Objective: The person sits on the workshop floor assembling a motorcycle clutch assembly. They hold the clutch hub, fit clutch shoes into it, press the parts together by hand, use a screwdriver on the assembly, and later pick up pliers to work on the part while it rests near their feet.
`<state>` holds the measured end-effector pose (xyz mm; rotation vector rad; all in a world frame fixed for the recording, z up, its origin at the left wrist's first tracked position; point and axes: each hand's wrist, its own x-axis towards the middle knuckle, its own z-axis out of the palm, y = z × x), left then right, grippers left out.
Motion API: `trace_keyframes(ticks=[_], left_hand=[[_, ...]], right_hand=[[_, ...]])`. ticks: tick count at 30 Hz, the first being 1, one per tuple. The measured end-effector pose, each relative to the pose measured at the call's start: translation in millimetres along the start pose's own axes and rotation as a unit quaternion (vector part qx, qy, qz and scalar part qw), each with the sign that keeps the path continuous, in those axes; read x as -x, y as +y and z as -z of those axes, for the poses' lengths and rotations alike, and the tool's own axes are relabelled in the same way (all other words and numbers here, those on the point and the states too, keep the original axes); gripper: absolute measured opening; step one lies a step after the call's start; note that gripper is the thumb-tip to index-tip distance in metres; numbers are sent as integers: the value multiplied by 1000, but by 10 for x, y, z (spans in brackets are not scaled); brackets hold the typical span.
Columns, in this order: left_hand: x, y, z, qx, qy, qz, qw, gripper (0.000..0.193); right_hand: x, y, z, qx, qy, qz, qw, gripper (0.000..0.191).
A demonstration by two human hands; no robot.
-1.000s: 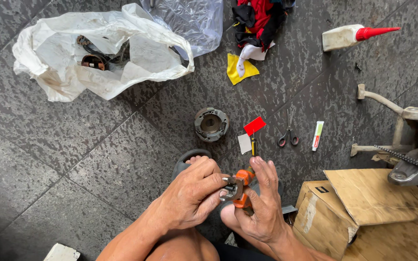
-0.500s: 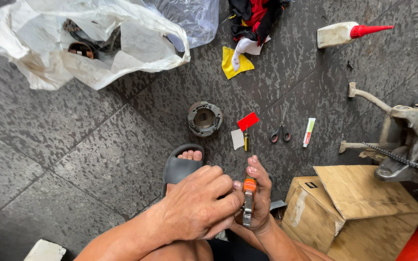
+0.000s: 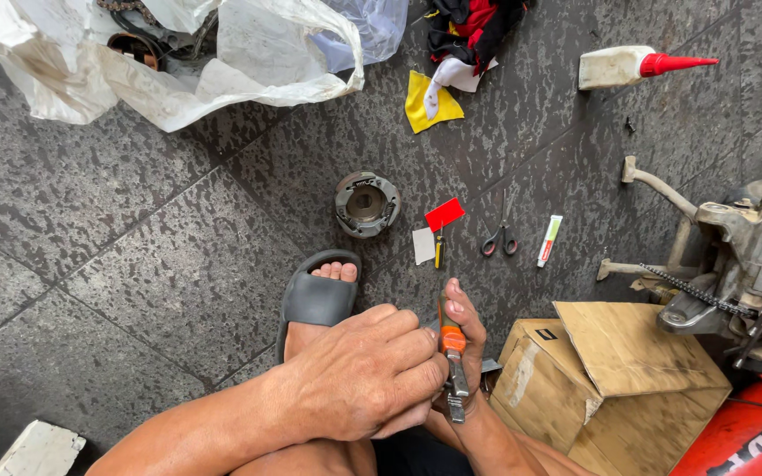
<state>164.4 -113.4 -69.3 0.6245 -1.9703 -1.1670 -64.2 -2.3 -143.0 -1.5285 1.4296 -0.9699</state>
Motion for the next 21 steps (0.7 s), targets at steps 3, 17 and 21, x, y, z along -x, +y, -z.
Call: trace_keyframes(ticks=[3, 17, 21], left_hand=[[10, -9, -1, 11, 4, 2, 1000, 25], [19, -9, -14, 8, 24, 6, 1000, 27], [24, -14, -29, 11, 2, 9, 1000, 23]], right_hand=[[-53, -122, 2, 58, -14, 3, 998, 73], [-162, -249, -10, 96, -21, 32, 995, 56], [-125, -212, 16, 84, -13, 75, 994, 42]])
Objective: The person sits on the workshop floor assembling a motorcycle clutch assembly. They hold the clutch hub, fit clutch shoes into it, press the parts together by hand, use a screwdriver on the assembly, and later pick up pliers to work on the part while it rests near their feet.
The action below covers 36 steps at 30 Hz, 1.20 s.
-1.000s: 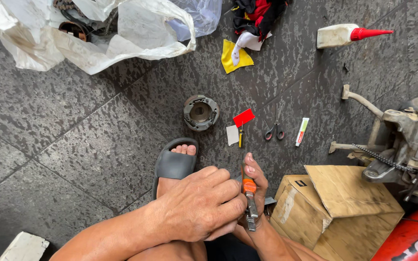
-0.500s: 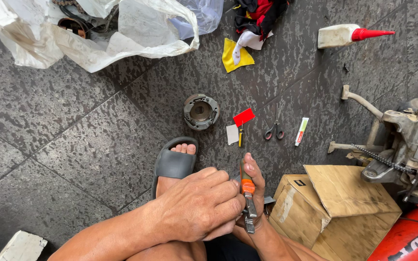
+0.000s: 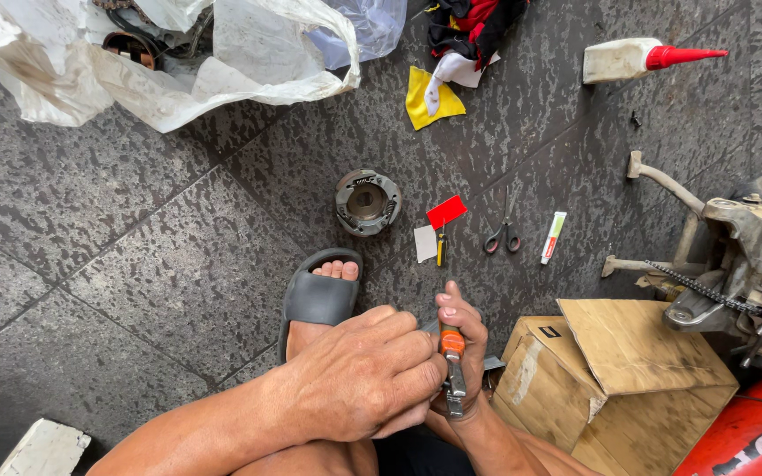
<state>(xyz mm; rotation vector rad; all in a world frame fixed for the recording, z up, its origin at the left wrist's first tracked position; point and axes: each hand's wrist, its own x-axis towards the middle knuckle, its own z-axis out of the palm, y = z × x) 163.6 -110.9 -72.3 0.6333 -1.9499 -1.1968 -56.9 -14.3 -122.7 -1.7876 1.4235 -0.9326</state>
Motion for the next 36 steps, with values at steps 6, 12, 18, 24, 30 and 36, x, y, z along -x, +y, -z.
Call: trace_keyframes(ticks=[6, 12, 18, 24, 30, 36], left_hand=[[-4, -8, -77, 29, 8, 13, 999, 21], [-32, -140, -239, 94, 82, 115, 986, 15], [-178, -756, -465, 114, -57, 362, 923, 25], [-252, -967, -535, 153, -64, 410, 897, 27], [-277, -863, -537, 101, -53, 464, 878, 28], [-217, -812, -644, 105, -1, 476, 873, 28]], right_hand=[[135, 51, -46, -94, 42, -83, 991, 49], [158, -29, -101, -524, 70, -394, 752, 30], [-6, 111, -356, -165, -63, -394, 902, 27], [-171, 290, -438, -205, -82, -599, 770, 36], [-374, 361, -240, -223, -197, -496, 816, 63], [-398, 482, -149, -253, -257, -491, 793, 64]])
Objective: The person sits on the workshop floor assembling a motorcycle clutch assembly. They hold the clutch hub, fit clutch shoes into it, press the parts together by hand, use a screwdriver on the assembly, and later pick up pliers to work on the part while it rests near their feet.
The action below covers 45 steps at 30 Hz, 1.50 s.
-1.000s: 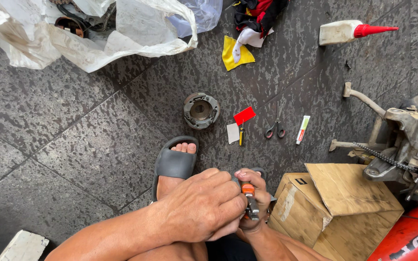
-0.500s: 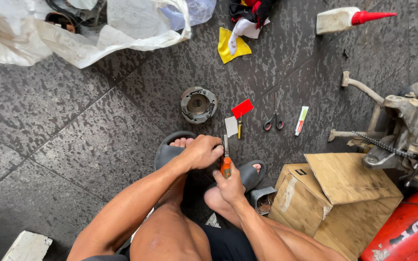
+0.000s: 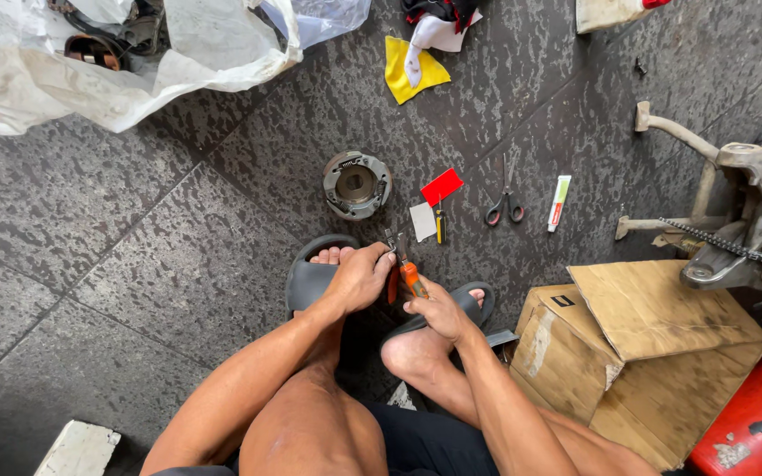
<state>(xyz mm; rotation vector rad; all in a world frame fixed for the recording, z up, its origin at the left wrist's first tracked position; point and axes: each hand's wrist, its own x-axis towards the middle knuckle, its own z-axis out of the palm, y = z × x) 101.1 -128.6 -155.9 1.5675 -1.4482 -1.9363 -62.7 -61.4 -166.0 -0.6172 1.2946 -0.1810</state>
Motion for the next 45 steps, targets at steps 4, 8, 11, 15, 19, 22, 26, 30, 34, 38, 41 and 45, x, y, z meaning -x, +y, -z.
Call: trace_keyframes(ticks=[4, 8, 11, 15, 19, 22, 26, 30, 34, 38, 41, 45], left_hand=[[-31, -88, -65, -5, 71, 39, 997, 29], [-35, -150, -60, 45, 46, 1, 998, 28], [-28, -182, -39, 58, 9, -13, 998, 28], [18, -225, -15, 35, -40, -17, 998, 29], [68, -262, -3, 1, -78, -34, 996, 31], [89, -305, -6, 34, -117, -50, 991, 32], [127, -351, -47, 34, -100, -70, 992, 33], [168, -391, 40, 96, 51, -32, 994, 32], [185, -390, 411, 157, 220, 115, 956, 36], [65, -222, 549, -47, 304, 22, 951, 26], [-175, -65, 558, -215, 367, -157, 891, 36], [-492, 73, 615, -265, 329, -142, 895, 37]], right_hand=[[-1, 113, -45, 131, 100, 73, 984, 69], [-42, 134, -53, -91, 73, -52, 992, 54], [-48, 110, -27, 263, 147, 88, 949, 56], [-28, 36, -47, 252, 261, 210, 908, 45], [-18, -89, 8, 268, 174, 280, 905, 36], [-19, -125, 75, 305, 146, 301, 892, 24], [-26, -53, 49, 350, 158, 268, 884, 13], [27, 4, 31, 327, 185, 229, 898, 10], [33, -189, 180, 154, 231, 138, 951, 12], [-267, -581, 134, 147, 253, 220, 931, 19], [-588, -898, -48, 153, 256, 244, 923, 20], [-856, -1219, -246, 169, 296, 242, 908, 21]])
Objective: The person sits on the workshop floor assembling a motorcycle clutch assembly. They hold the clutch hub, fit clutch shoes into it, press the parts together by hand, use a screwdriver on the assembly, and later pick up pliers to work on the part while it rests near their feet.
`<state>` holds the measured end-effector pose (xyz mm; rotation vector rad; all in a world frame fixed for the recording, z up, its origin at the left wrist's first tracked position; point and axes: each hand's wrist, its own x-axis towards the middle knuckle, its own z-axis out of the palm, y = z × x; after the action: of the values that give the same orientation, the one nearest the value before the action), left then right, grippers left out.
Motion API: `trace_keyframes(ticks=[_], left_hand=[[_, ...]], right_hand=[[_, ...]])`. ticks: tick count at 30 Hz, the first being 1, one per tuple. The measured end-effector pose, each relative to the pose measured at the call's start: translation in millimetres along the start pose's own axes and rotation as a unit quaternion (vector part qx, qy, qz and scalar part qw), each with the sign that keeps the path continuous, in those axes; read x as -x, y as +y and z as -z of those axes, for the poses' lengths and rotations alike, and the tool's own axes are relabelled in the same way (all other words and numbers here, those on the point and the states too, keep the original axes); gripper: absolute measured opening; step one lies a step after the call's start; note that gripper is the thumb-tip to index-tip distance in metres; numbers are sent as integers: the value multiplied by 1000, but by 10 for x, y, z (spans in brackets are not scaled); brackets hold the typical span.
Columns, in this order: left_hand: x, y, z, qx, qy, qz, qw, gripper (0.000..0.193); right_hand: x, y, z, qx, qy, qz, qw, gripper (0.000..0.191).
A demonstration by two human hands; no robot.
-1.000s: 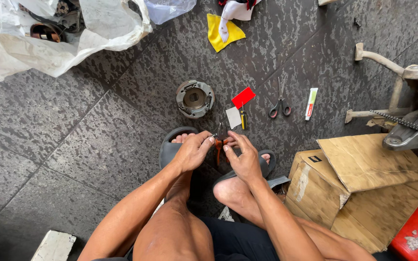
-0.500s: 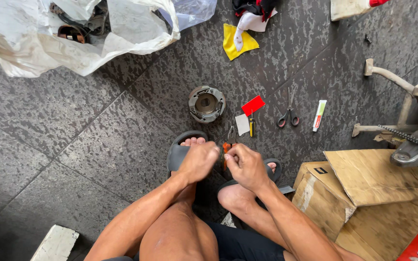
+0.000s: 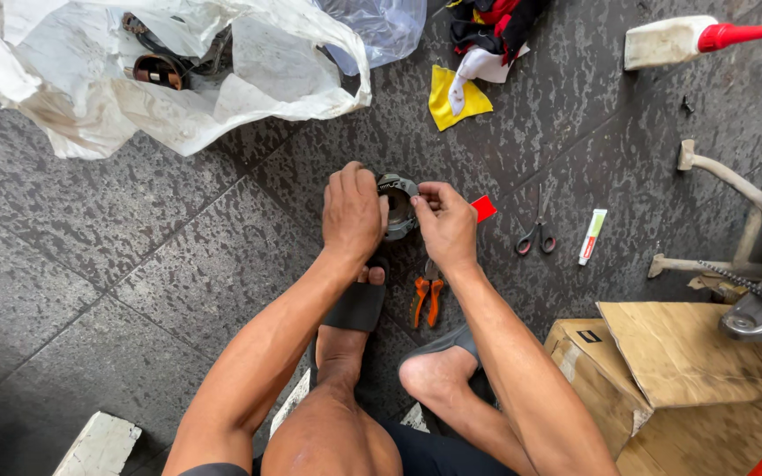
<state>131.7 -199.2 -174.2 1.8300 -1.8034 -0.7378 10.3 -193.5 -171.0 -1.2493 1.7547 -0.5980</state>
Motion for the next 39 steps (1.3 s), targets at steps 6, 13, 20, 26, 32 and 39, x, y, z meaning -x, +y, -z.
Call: trace_keyframes(ticks=[6, 13, 20, 26, 32, 39], left_hand=[[-114, -5, -48, 62, -73, 72, 993, 35], [244, 61, -77, 246, -86, 81, 962, 44], [563, 239, -88, 336, -43, 0, 941, 53], [707, 326, -125, 348, -27, -48, 936, 52], [752, 408, 22, 323, -2, -140, 936, 58], [744, 518, 187, 343, -28, -119, 932, 59]], right_hand=[[-77, -1, -17, 64, -20, 45, 997, 14], [283, 364, 172, -129, 24, 69, 989, 15], [649, 601, 364, -255, 76, 115, 957, 19], [863, 664, 502, -242, 107, 117, 957, 18], [1082, 471, 535, -208, 158, 124, 957, 19], [1115, 325, 798, -132, 112, 131, 976, 16]])
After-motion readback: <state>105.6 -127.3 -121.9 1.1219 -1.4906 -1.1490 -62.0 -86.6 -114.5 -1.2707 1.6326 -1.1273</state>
